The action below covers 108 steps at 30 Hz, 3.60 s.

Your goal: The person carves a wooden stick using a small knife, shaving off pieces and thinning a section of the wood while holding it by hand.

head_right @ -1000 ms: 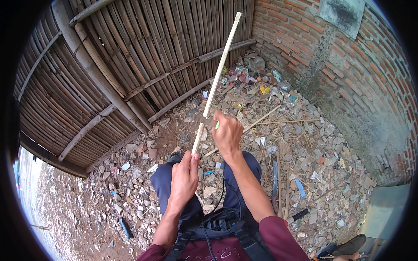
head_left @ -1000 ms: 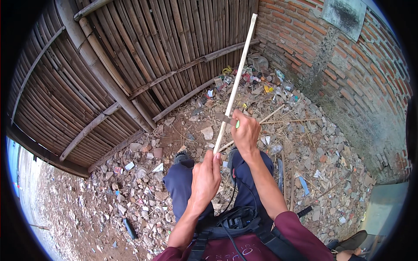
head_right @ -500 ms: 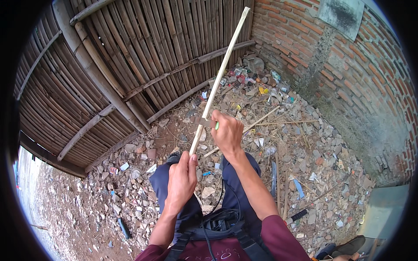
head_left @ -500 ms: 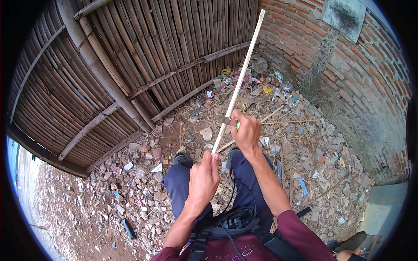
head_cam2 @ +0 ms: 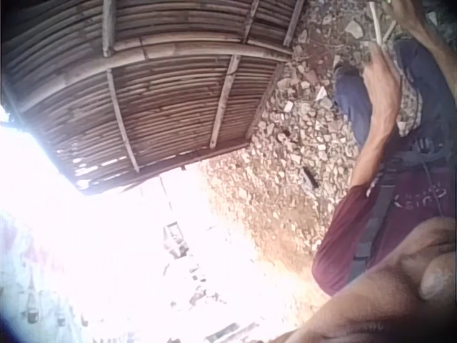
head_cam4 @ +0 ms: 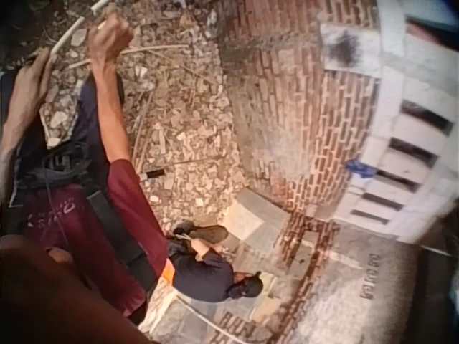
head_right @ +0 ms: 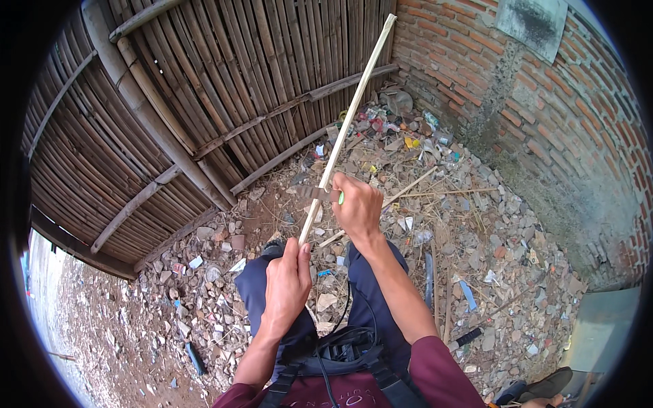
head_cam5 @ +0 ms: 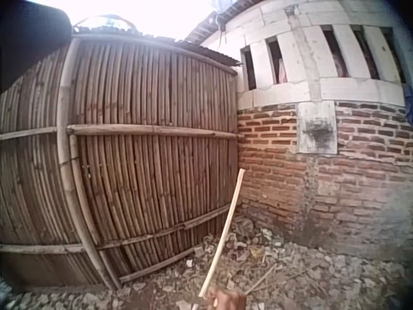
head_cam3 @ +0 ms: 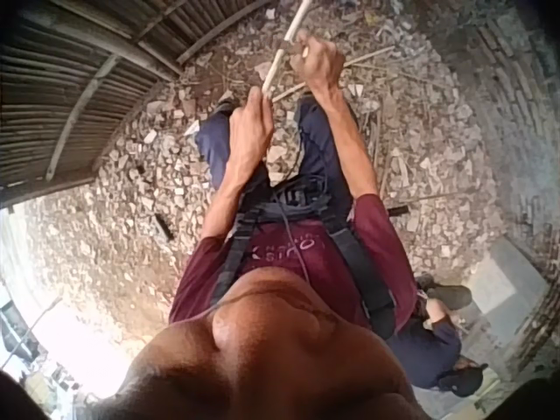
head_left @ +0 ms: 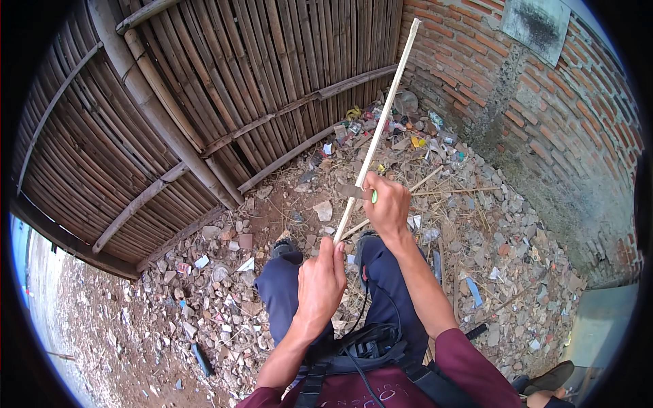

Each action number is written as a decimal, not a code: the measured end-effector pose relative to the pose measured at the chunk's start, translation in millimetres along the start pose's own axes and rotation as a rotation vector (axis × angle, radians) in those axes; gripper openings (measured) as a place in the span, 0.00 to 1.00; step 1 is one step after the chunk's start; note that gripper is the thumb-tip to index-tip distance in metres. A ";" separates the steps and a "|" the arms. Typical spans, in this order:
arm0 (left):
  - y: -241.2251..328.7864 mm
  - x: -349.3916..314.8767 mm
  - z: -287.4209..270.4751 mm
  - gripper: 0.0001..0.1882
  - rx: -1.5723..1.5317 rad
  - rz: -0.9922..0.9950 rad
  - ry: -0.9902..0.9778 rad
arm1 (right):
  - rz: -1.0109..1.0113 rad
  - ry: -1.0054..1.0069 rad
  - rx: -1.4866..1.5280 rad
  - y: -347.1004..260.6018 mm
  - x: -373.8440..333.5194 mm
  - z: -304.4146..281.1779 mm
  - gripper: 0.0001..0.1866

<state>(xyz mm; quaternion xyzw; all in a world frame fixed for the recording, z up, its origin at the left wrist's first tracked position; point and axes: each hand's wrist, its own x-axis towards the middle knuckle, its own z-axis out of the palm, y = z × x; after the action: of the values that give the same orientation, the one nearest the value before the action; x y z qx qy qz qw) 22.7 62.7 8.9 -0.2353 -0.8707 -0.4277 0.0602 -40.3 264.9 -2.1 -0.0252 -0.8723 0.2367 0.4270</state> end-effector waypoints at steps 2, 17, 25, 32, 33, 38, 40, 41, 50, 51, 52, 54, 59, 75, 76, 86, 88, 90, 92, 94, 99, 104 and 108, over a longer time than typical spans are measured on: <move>0.9 -2.1 3.2 0.10 -0.003 -0.010 0.010 | -0.003 -0.020 -0.003 -0.4 -0.3 0.0 0.04; -1.5 1.1 -1.2 0.11 0.046 -0.005 0.050 | 0.010 0.042 -0.038 -0.6 21.0 21.4 0.06; -4.4 4.9 -13.9 0.12 0.059 0.010 0.084 | 0.074 0.051 0.006 -13.8 35.6 28.1 0.05; -12.5 9.9 -15.6 0.12 0.087 0.011 0.105 | 0.104 0.022 -0.033 -14.4 39.0 44.5 0.05; -13.2 10.7 -16.8 0.12 0.090 0.006 0.107 | 0.082 0.065 -0.029 -16.2 40.4 45.9 0.05; -10.8 15.3 -20.7 0.13 0.087 0.015 0.130 | 0.080 0.078 -0.030 -19.8 50.0 47.8 0.06; -11.3 15.8 -19.3 0.13 0.089 0.016 0.132 | 0.064 0.127 -0.014 -20.8 50.8 50.0 0.07; -11.5 15.9 -18.6 0.12 0.090 0.018 0.134 | 0.064 0.125 -0.014 -20.7 51.3 51.1 0.07; -10.8 13.0 -21.2 0.11 0.053 -0.060 0.100 | 0.068 0.077 0.006 -21.2 47.6 51.1 0.07; -12.6 14.4 -20.5 0.11 0.053 -0.061 0.096 | 0.051 0.079 0.019 -20.2 45.7 49.2 0.06; -13.6 17.5 -19.8 0.11 0.047 -0.036 0.119 | 0.030 0.080 0.032 -19.6 45.0 47.0 0.05; -14.3 19.0 -16.2 0.11 0.038 -0.013 0.140 | 0.048 0.057 0.028 -15.4 44.8 45.4 0.04; -13.4 28.3 -2.5 0.11 0.078 -0.003 0.171 | 0.093 0.053 -0.042 -8.8 49.3 54.4 0.03; -24.0 29.8 -13.5 0.12 0.033 -0.035 0.093 | 0.156 0.072 -0.089 20.2 82.9 88.6 0.06; -24.2 28.7 -16.3 0.12 0.041 -0.046 0.091 | 0.184 0.024 -0.068 17.8 85.6 91.1 0.03; -26.8 -5.3 -12.6 0.11 0.002 -0.041 0.016 | 0.445 0.155 -0.103 87.0 142.5 85.7 0.08; -44.5 -49.7 -21.1 0.10 -0.014 -0.098 -0.058 | 0.491 0.158 -0.272 108.1 173.0 59.4 0.12; -52.7 -73.2 -41.8 0.11 -0.022 -0.200 -0.063 | 0.471 0.203 -0.276 107.6 181.4 49.4 0.13; -56.1 -69.7 -54.3 0.14 -0.074 -0.279 -0.085 | 0.557 0.171 -0.232 131.2 180.2 34.7 0.13; -45.9 -50.9 -51.9 0.16 -0.183 -0.218 -0.095 | 0.549 0.032 -0.141 215.2 163.5 4.2 0.14; -67.6 -46.8 -69.2 0.18 -0.495 -0.357 -0.278 | 0.802 -0.317 0.827 152.2 82.2 18.4 0.10; -65.2 -35.9 -67.1 0.18 -0.836 -0.589 -0.428 | 0.899 -0.464 1.214 92.4 20.2 -8.9 0.10; -66.4 -34.9 -61.6 0.17 -0.845 -0.586 -0.463 | 0.847 -0.545 1.236 59.3 -12.2 -24.2 0.11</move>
<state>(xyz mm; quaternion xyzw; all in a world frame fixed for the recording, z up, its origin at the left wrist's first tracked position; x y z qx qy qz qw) 16.9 -32.2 -10.7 -0.0750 -0.6433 -0.6752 -0.3531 -23.6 324.0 -24.2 -0.0543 -0.5732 0.8176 0.0091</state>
